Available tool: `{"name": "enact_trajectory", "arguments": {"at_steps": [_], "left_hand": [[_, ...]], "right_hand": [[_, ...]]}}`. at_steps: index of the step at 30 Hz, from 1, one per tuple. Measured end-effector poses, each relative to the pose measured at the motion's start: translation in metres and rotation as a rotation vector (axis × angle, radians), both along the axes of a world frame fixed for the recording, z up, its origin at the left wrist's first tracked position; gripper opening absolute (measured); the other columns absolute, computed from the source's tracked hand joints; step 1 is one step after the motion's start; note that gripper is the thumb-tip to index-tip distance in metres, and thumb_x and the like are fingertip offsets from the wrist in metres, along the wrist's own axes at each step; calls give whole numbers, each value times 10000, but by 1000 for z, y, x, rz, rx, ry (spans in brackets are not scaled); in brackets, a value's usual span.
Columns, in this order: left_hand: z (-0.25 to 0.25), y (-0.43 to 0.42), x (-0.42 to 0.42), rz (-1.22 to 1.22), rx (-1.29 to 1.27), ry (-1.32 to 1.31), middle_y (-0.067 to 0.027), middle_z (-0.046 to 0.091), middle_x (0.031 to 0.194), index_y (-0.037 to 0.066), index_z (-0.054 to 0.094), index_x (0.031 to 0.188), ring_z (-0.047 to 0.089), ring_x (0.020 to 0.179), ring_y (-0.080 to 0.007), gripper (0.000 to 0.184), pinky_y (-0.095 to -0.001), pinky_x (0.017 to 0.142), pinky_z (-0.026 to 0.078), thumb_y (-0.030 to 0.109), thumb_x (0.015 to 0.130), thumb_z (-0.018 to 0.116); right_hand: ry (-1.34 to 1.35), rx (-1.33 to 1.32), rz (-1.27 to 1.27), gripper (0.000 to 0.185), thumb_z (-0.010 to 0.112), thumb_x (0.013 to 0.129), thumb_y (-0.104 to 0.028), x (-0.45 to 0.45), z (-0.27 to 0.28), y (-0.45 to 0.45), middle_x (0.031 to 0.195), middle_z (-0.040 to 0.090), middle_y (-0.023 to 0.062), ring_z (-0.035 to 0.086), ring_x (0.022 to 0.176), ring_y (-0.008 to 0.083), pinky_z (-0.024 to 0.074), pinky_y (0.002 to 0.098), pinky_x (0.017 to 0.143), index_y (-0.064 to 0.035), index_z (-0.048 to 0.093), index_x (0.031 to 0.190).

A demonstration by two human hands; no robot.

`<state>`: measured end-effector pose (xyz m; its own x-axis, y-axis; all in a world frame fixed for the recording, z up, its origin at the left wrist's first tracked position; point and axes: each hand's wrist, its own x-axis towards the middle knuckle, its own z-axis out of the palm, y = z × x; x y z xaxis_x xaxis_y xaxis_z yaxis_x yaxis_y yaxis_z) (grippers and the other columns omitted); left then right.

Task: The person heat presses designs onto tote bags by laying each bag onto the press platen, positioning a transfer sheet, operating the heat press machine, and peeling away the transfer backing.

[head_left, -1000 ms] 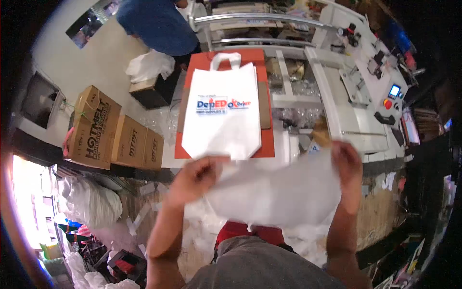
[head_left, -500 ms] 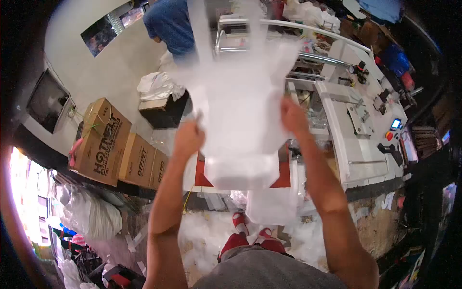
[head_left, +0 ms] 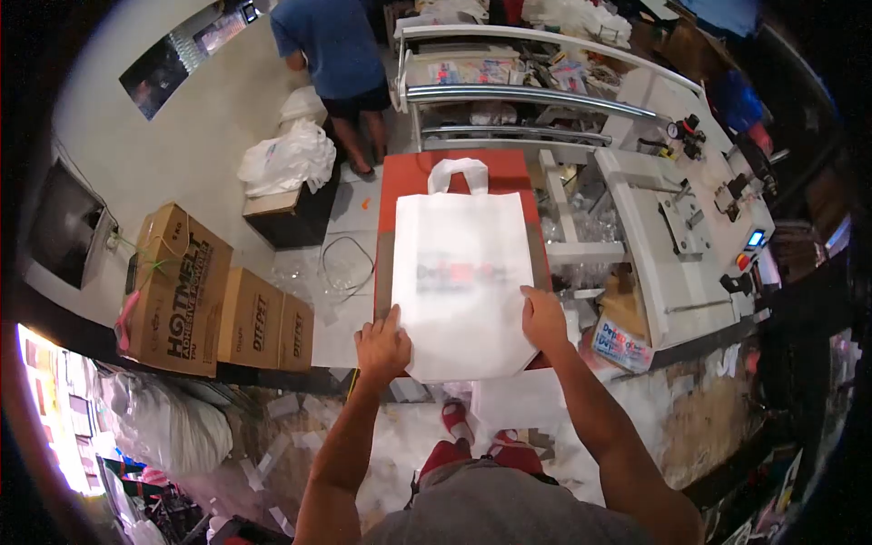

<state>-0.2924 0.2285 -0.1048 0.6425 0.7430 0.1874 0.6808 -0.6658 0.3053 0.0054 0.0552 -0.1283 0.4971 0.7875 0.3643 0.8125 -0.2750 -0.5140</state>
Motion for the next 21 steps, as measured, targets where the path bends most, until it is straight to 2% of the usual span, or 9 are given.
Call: {"name": "enact_trajectory", "arguments": {"at_steps": [6, 8, 9, 10, 11, 13, 14, 17, 21], "left_hand": [[2, 34, 13, 34, 131, -227, -143, 625, 1105, 81, 570, 1302, 578, 1006, -352, 504, -502, 897, 430, 133, 801, 589], [7, 58, 49, -220, -48, -332, -150, 580, 1244, 78, 568, 1297, 531, 1151, -384, 502, -529, 979, 400, 112, 797, 588], [10, 64, 70, -286, 39, -264, -156, 530, 1325, 78, 548, 1322, 474, 1234, -397, 515, -531, 1024, 377, 117, 809, 576], [11, 69, 90, -352, 124, -196, -162, 479, 1407, 77, 527, 1346, 417, 1316, -411, 529, -534, 1069, 354, 122, 820, 564], [8, 77, 108, -354, 121, -194, -162, 479, 1407, 77, 527, 1346, 417, 1316, -411, 529, -534, 1069, 354, 122, 820, 564], [-7, 97, 139, -312, 208, -22, -157, 320, 1548, 95, 430, 1445, 283, 1425, -406, 577, -523, 1149, 267, 225, 887, 497], [-14, 113, 149, -321, 208, -16, -157, 320, 1548, 95, 430, 1445, 283, 1425, -406, 577, -523, 1149, 267, 225, 887, 497], [-27, 144, 166, -92, 102, 216, -119, 188, 1614, 143, 292, 1533, 189, 1472, -380, 627, -536, 1189, 157, 377, 953, 340], [-44, 173, 170, 5, 78, 194, -169, 274, 1574, 118, 287, 1530, 269, 1434, -412, 621, -564, 1166, 199, 362, 963, 352]], "right_hand": [[-80, -16, -105, 268, 584, 887, -112, 1, 25, 15, 1259, 571, 204, 530, 1115, 417, 446, 505, 914, -22, 628, 1136], [-133, -45, -3, 392, 559, 930, -209, 13, 27, 46, 1438, 433, 208, 396, 1306, 440, 371, 520, 1048, -32, 566, 1280], [-129, -48, -4, 392, 559, 930, -209, 14, 28, 62, 1438, 433, 208, 396, 1306, 440, 371, 520, 1048, -32, 566, 1280], [-173, -150, -7, 472, 525, 948, -279, 14, 28, 77, 1484, 370, 218, 318, 1369, 431, 299, 517, 1107, -37, 503, 1353], [-217, -251, -10, 555, 491, 967, -349, 15, 26, 86, 1530, 308, 228, 241, 1431, 422, 227, 514, 1166, -42, 439, 1427], [-202, -304, 10, 590, 462, 975, -388, 19, 15, 89, 1557, 258, 216, 197, 1450, 412, 190, 517, 1179, -50, 401, 1455], [-187, -352, 30, 625, 433, 984, -427, 21, 9, 92, 1583, 208, 204, 153, 1469, 403, 154, 520, 1191, -58, 363, 1482], [-211, -326, 27, 626, 457, 975, -424, 23, 4, 91, 1580, 226, 196, 165, 1464, 406, 153, 519, 1191, -58, 377, 1476], [-192, -247, 51, 615, 453, 975, -430, 27, 0, 87, 1565, 264, 192, 196, 1453, 411, 167, 523, 1184, -57, 403, 1461]]}}
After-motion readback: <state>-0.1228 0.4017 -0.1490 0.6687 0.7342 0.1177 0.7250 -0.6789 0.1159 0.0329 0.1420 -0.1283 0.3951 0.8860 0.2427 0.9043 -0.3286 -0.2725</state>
